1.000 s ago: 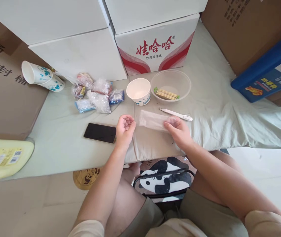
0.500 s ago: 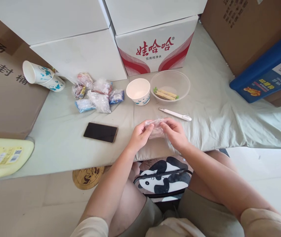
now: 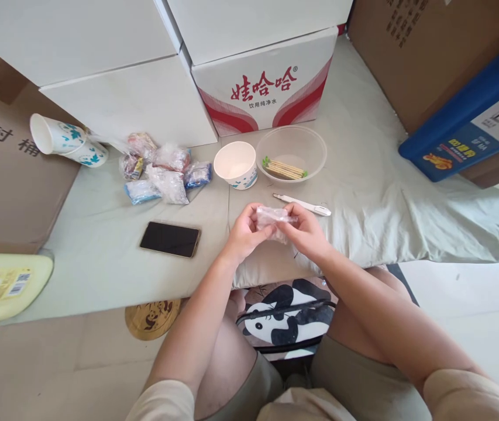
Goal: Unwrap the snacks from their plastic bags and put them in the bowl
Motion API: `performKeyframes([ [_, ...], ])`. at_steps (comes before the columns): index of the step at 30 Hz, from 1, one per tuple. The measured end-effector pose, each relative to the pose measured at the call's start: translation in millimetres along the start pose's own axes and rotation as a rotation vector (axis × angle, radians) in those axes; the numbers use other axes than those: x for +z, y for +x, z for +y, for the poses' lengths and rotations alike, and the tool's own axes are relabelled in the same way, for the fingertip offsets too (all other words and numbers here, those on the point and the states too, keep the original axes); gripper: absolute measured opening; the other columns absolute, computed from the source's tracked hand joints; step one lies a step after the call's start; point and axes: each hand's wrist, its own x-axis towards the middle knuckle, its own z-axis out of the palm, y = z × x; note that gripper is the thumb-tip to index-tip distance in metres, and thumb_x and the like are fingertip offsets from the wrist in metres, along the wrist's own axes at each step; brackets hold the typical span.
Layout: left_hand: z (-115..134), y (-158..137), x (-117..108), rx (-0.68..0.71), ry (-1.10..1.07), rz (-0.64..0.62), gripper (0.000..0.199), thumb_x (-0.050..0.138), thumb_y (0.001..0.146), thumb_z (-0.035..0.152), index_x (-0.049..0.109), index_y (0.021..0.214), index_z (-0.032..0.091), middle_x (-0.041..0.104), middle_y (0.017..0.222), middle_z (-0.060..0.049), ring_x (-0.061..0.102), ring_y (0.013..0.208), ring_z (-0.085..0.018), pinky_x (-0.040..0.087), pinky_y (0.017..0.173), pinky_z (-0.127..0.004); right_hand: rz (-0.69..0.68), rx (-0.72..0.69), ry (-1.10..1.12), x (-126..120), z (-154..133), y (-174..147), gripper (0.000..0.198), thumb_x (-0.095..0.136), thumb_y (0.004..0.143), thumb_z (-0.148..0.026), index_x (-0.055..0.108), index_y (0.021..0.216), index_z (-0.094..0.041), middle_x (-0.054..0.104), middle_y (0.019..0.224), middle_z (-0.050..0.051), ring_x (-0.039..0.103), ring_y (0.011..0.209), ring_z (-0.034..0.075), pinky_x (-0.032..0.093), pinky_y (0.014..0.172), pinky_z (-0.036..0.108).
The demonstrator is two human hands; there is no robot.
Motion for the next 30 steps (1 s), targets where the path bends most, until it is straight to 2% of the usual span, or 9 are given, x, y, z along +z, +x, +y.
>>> performKeyframes([
  [4, 0.4, -4.9, -0.3, -0.093, 0.113, -0.097, 0.054, 0.093, 0.059, 0.036, 0.057, 0.096, 0.02, 0.062, 0.082, 0.003, 0.057, 0.071, -0.011, 0.044, 0.067, -0.023, -0.038, 0.014, -0.057, -1.4, -0.1, 7.8, 0.029, 0.07, 0.074, -0.044, 0.054, 0.085, -0.023, 0.056, 0.075, -0.001, 0.049, 0.066, 0.014, 0.04, 0.063, 0.029],
  [9, -3.7, -10.6, -11.3, -0.083, 0.113, -0.009, 0.05, 0.091, 0.06, 0.039, 0.061, 0.094, 0.018, 0.067, 0.085, 0.0, 0.061, 0.078, -0.014, 0.048, 0.074, -0.025, 0.04, 0.076, 0.011, 6.9, 7.8, 12.2, 0.031, 0.067, 0.078, -0.051, 0.054, 0.077, -0.022, 0.054, 0.068, -0.002, 0.046, 0.062, 0.013, 0.04, 0.06, 0.029],
  [12, -6.1, -13.3, -18.0, -0.043, 0.126, 0.042, 0.045, 0.089, 0.062, 0.045, 0.061, 0.085, 0.018, 0.065, 0.078, 0.0, 0.059, 0.071, -0.014, 0.047, 0.068, -0.025, -0.02, 0.085, 0.061, 11.8, 10.7, 11.6, 0.034, 0.068, 0.077, -0.054, 0.055, 0.08, -0.023, 0.056, 0.07, -0.001, 0.049, 0.063, 0.014, 0.041, 0.059, 0.029],
  [16, 5.0, -11.9, -31.9, 0.187, 0.304, 0.376, 0.033, 0.081, 0.07, 0.039, 0.056, 0.079, 0.02, 0.057, 0.07, 0.004, 0.05, 0.062, -0.01, 0.041, 0.06, -0.022, -0.035, 0.097, 0.11, 11.5, 10.4, 12.8, 0.028, 0.063, 0.081, -0.049, 0.054, 0.082, -0.023, 0.059, 0.075, 0.0, 0.057, 0.067, 0.015, 0.044, 0.062, 0.029],
  [21, 63.7, 26.3, -46.8, 0.478, 0.794, 0.753, 0.021, 0.066, 0.076, 0.017, 0.046, 0.075, 0.022, 0.044, 0.067, 0.005, 0.044, 0.062, -0.011, 0.04, 0.062, -0.023, -0.06, 0.153, 0.095, 7.9, 6.4, 14.9, 0.021, 0.055, 0.083, -0.042, 0.051, 0.076, -0.023, 0.057, 0.071, -0.002, 0.054, 0.06, 0.012, 0.043, 0.061, 0.027],
  [23, 90.0, 54.7, -44.3, 0.435, 1.089, 0.684, 0.014, 0.062, 0.075, 0.013, 0.05, 0.077, 0.022, 0.05, 0.069, 0.003, 0.052, 0.068, -0.014, 0.045, 0.07, -0.027, -0.076, 0.156, 0.085, 7.8, 5.4, 14.7, 0.02, 0.053, 0.084, -0.04, 0.052, 0.076, -0.023, 0.057, 0.07, -0.002, 0.054, 0.061, 0.013, 0.042, 0.061, 0.027],
  [25, 109.2, 85.2, -37.0, 0.282, 1.384, 0.487, 0.013, 0.06, 0.075, 0.013, 0.059, 0.085, 0.021, 0.06, 0.075, -0.001, 0.061, 0.077, -0.02, 0.048, 0.077, -0.031, -0.086, 0.169, 0.079, 8.1, 5.3, 14.9, 0.019, 0.051, 0.085, -0.039, 0.052, 0.076, -0.022, 0.056, 0.069, -0.003, 0.054, 0.061, 0.013, 0.042, 0.061, 0.027],
  [28, 120.7, 124.9, -21.4, -0.029, 1.753, 0.218, 0.024, 0.059, 0.077, 0.013, 0.068, 0.099, 0.019, 0.072, 0.1, -0.012, 0.068, 0.101, -0.031, 0.051, 0.088, -0.039, -0.099, 0.179, 0.057, 7.5, 5.4, 16.6, 0.018, 0.049, 0.085, -0.037, 0.052, 0.076, -0.022, 0.055, 0.067, -0.003, 0.052, 0.061, 0.013, 0.041, 0.062, 0.028],
  [30, 120.2, 142.5, -10.5, -0.12, 1.912, 0.162, 0.033, 0.055, 0.082, 0.013, 0.069, 0.111, 0.017, 0.071, 0.116, -0.019, 0.067, 0.111, -0.037, 0.052, 0.091, -0.044, -0.101, 0.164, 0.027, 6.1, 4.3, 18.4, 0.018, 0.048, 0.086, -0.037, 0.052, 0.075, -0.022, 0.054, 0.067, -0.003, 0.052, 0.063, 0.013, 0.04, 0.063, 0.028],
])
